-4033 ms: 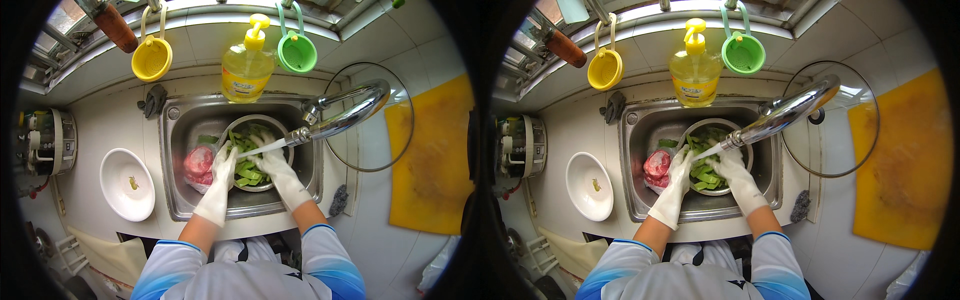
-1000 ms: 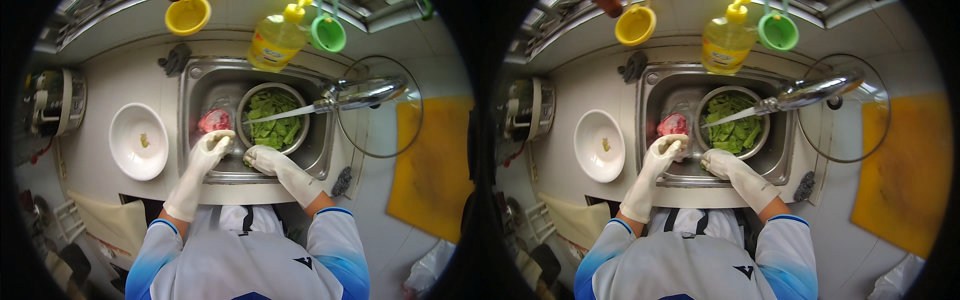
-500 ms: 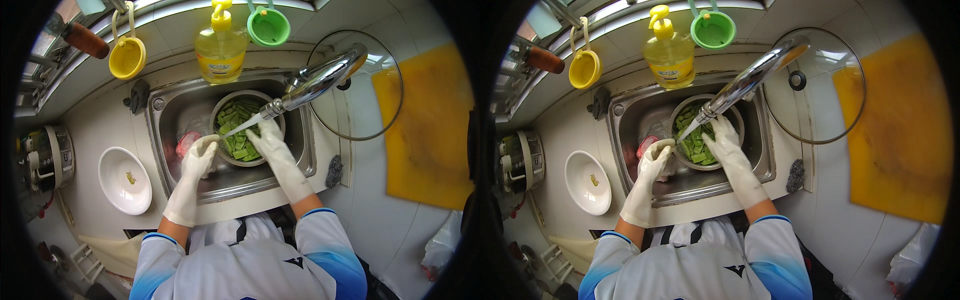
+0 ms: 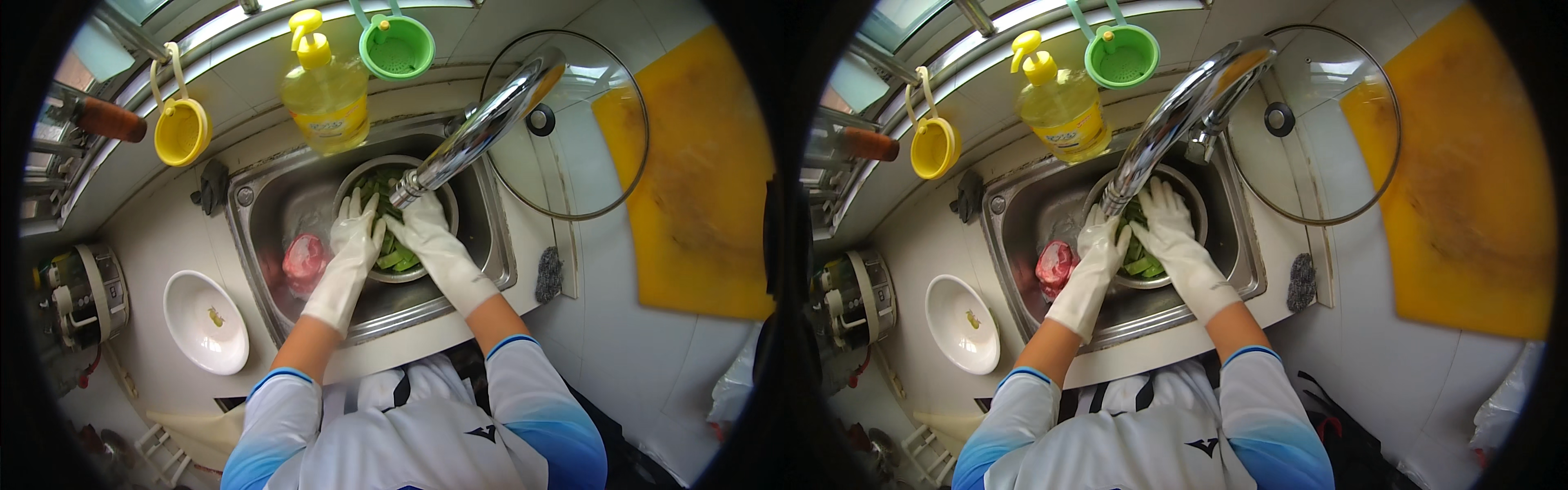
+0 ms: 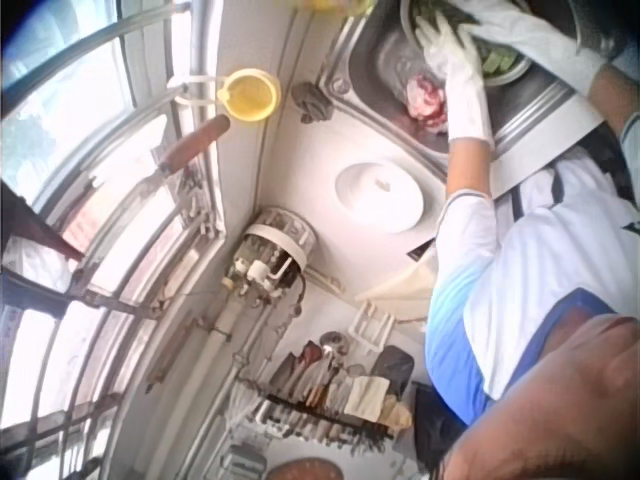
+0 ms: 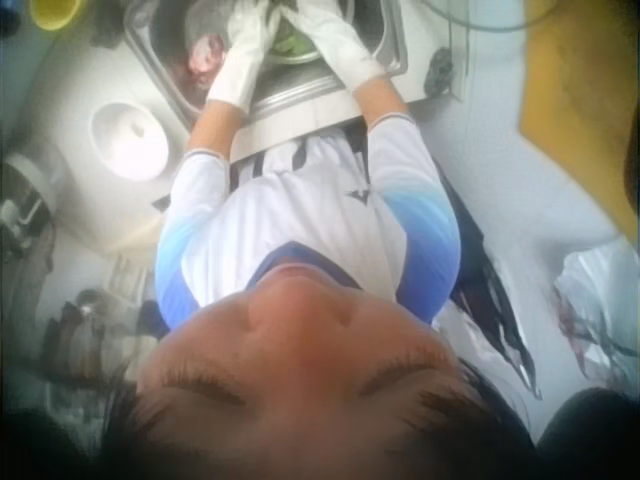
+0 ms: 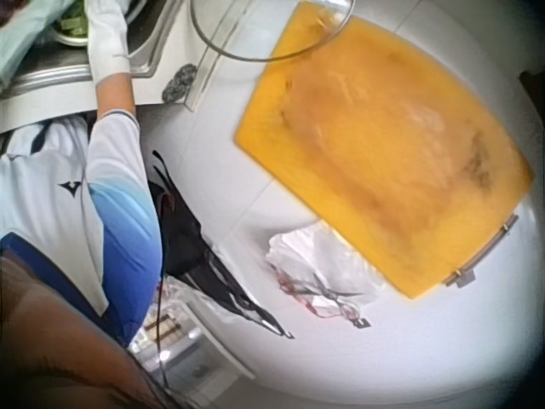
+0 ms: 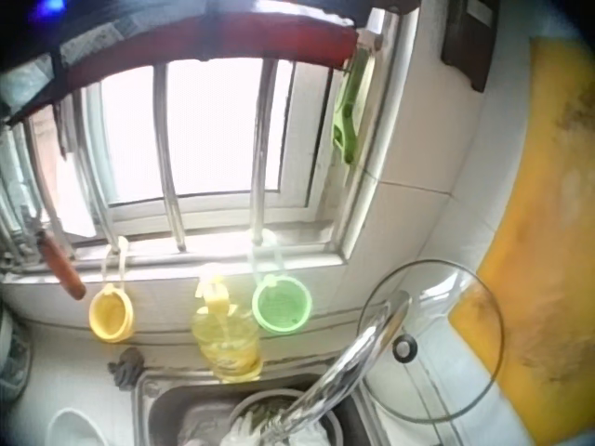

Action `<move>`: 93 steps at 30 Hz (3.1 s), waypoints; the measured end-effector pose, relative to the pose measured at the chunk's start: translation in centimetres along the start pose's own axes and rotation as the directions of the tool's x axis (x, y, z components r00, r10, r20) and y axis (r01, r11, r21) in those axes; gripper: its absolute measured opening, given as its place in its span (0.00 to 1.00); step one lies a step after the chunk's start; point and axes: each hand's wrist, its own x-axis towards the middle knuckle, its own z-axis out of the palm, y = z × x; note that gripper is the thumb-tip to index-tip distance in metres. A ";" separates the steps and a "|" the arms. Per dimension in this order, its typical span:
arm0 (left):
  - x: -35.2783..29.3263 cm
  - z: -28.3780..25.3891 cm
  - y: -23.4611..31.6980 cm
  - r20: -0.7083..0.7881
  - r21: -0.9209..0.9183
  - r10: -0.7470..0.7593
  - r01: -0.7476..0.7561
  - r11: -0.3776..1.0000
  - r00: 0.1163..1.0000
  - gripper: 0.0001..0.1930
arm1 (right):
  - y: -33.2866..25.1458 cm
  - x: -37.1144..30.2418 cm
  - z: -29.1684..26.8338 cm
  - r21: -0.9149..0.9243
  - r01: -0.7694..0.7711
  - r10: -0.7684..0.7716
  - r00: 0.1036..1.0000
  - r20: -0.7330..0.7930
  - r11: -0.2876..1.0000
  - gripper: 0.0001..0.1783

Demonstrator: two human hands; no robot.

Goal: The person washes a bowl of green vegetables under running water in a kitchen sink. They repeatedly rinse and agitate the vegetables, then drain the water and place the bowl aside.

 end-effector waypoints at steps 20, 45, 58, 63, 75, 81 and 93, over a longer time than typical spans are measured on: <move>6.0 6.1 -1.8 0.471 -0.851 -0.263 0.513 0.118 0.842 0.31 | 3.4 3.4 2.0 0.777 -0.360 0.341 0.919 0.198 0.516 0.39; 3.7 7.8 -3.2 0.258 -0.744 -0.399 0.444 0.499 0.880 0.46 | 8.6 -0.3 9.6 0.897 -0.313 0.523 0.845 0.113 0.312 0.46; 2.4 7.8 -0.6 0.394 -0.904 -0.279 0.314 -0.290 0.876 0.36 | 4.9 1.4 10.3 0.956 -0.241 0.393 0.906 0.159 0.169 0.44; 2.0 4.9 0.1 0.282 -0.937 -0.159 0.236 -0.257 0.946 0.32 | 2.3 -1.3 6.0 0.944 -0.067 0.309 0.950 -0.038 0.322 0.44; 0.5 -2.6 3.9 0.090 -0.967 -0.207 0.036 -0.251 0.974 0.19 | -6.0 -5.5 -8.0 0.872 0.109 0.127 0.973 -0.191 0.477 0.45; -0.9 -3.7 3.8 0.047 -0.939 -0.206 -0.027 -0.342 0.977 0.19 | -7.4 -6.2 -8.3 0.857 0.131 0.059 0.981 -0.184 0.498 0.45; -0.8 -6.1 3.7 -0.127 -0.935 -0.163 -0.173 -0.309 0.978 0.16 | -11.2 -7.3 -9.0 0.916 0.235 0.091 0.956 -0.278 0.324 0.46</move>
